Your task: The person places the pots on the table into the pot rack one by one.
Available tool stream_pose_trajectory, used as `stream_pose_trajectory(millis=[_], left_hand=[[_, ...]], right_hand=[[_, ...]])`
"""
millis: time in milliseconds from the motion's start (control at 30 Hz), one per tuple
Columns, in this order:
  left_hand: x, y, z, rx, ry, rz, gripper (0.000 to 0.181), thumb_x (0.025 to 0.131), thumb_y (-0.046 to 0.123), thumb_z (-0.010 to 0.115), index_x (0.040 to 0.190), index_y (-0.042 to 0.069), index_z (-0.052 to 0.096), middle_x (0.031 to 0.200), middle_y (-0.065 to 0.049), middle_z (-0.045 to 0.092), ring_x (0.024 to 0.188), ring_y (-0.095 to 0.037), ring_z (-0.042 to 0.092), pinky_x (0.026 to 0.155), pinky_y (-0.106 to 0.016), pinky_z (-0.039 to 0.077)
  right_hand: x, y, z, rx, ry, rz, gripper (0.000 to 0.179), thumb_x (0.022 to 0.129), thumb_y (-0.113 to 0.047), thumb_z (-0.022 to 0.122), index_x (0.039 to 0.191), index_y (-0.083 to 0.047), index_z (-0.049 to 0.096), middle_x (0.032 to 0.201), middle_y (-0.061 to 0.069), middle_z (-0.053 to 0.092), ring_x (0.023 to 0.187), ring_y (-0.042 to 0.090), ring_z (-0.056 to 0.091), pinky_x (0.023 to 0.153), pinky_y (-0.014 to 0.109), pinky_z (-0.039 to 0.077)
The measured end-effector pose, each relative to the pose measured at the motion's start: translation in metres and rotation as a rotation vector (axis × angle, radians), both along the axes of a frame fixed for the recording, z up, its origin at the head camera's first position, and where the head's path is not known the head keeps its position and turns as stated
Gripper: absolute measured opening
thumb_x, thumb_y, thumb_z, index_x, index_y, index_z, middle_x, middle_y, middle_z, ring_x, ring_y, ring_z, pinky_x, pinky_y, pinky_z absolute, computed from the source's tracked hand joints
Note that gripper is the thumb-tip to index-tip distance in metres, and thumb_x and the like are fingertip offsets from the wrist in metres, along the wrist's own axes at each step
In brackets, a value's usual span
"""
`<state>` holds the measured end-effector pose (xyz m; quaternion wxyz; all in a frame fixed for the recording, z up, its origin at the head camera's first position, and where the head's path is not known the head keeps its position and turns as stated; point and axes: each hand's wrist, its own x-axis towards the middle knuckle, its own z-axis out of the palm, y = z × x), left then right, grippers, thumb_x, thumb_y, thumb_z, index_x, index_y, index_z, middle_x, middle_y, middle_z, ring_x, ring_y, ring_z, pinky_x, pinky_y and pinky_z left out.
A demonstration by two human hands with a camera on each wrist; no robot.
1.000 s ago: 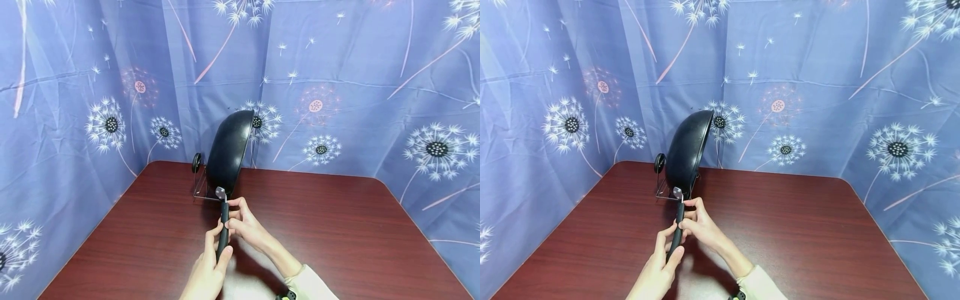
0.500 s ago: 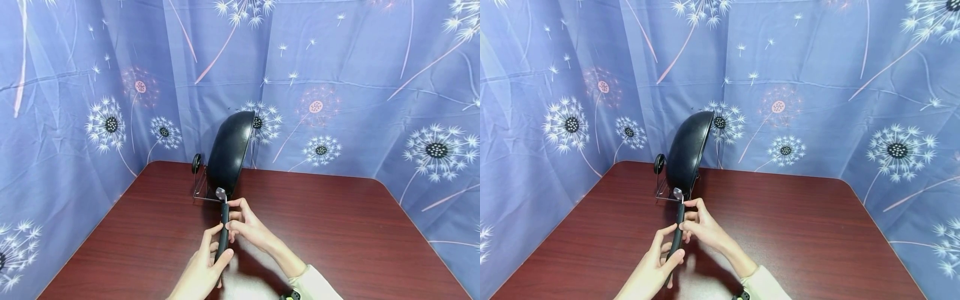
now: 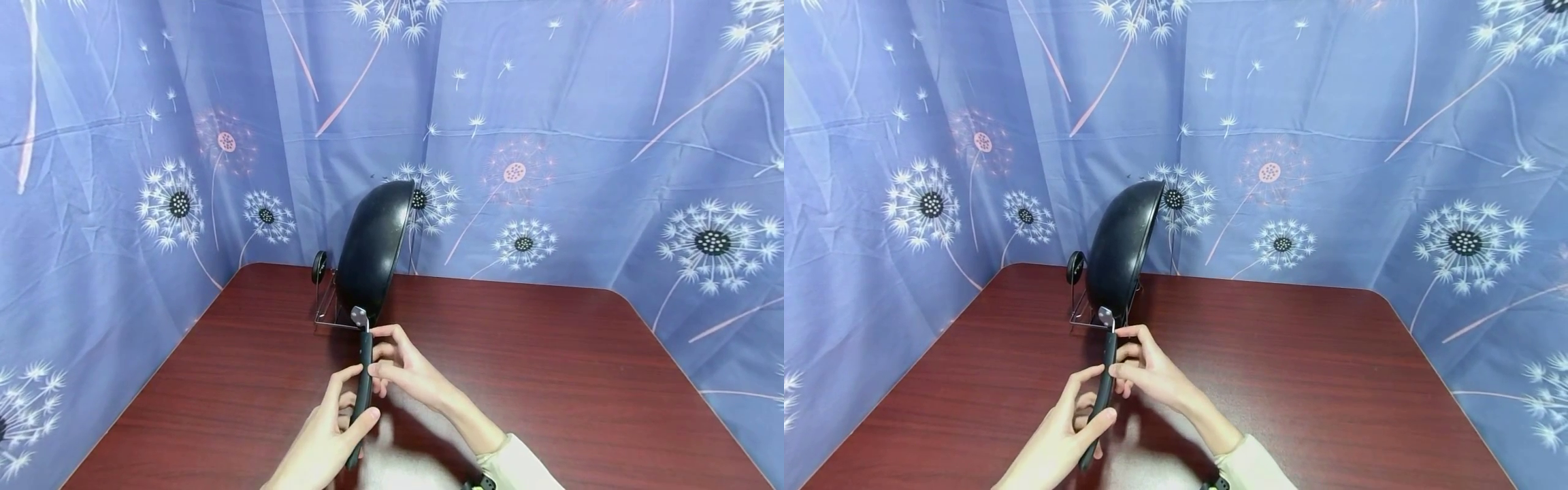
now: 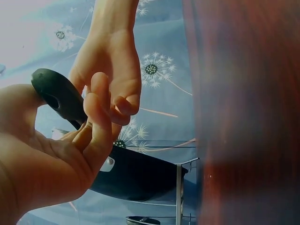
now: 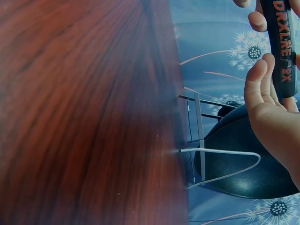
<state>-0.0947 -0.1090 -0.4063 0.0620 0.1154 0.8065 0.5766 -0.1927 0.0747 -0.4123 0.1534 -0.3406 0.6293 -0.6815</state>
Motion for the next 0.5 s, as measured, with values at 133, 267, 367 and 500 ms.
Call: stream_pose_trajectory(millis=[133,267,367,500], left_hand=[[-0.001,0.0,0.002,-0.051,0.034,0.0,0.063,0.096,0.042,0.064,0.147,0.029,0.029,0.103,-0.001,0.068,0.079,-0.014,0.07,0.066,-0.024,0.052],[-0.001,-0.002,0.002,-0.059,0.049,-0.013,0.062,0.095,0.044,0.063,0.146,0.03,0.03,0.101,0.002,0.068,0.082,-0.013,0.07,0.069,-0.023,0.053],[-0.002,-0.003,0.002,-0.037,0.05,-0.033,0.061,0.096,0.043,0.063,0.146,0.028,0.031,0.104,0.0,0.067,0.089,-0.012,0.07,0.074,-0.023,0.055],[-0.005,-0.006,0.003,-0.055,0.066,-0.02,0.055,0.096,0.043,0.062,0.143,0.026,0.037,0.112,-0.002,0.067,0.097,-0.008,0.069,0.082,-0.023,0.055]], right_hand=[[0.0,0.003,0.001,0.024,0.03,-0.013,0.053,0.095,-0.002,0.056,0.141,-0.004,0.03,0.098,0.019,0.058,0.063,0.016,0.058,0.061,0.026,0.053],[0.0,0.004,0.001,0.052,0.059,-0.024,0.052,0.096,-0.004,0.057,0.142,-0.005,0.031,0.102,0.027,0.058,0.063,0.017,0.059,0.06,0.029,0.055],[0.0,0.006,0.0,0.058,0.068,-0.022,0.052,0.097,-0.004,0.056,0.143,-0.005,0.031,0.108,0.03,0.058,0.067,0.016,0.061,0.061,0.03,0.056],[-0.001,0.011,0.0,0.056,0.075,-0.018,0.049,0.099,-0.005,0.055,0.143,-0.003,0.033,0.115,0.032,0.056,0.073,0.017,0.064,0.064,0.03,0.058]])
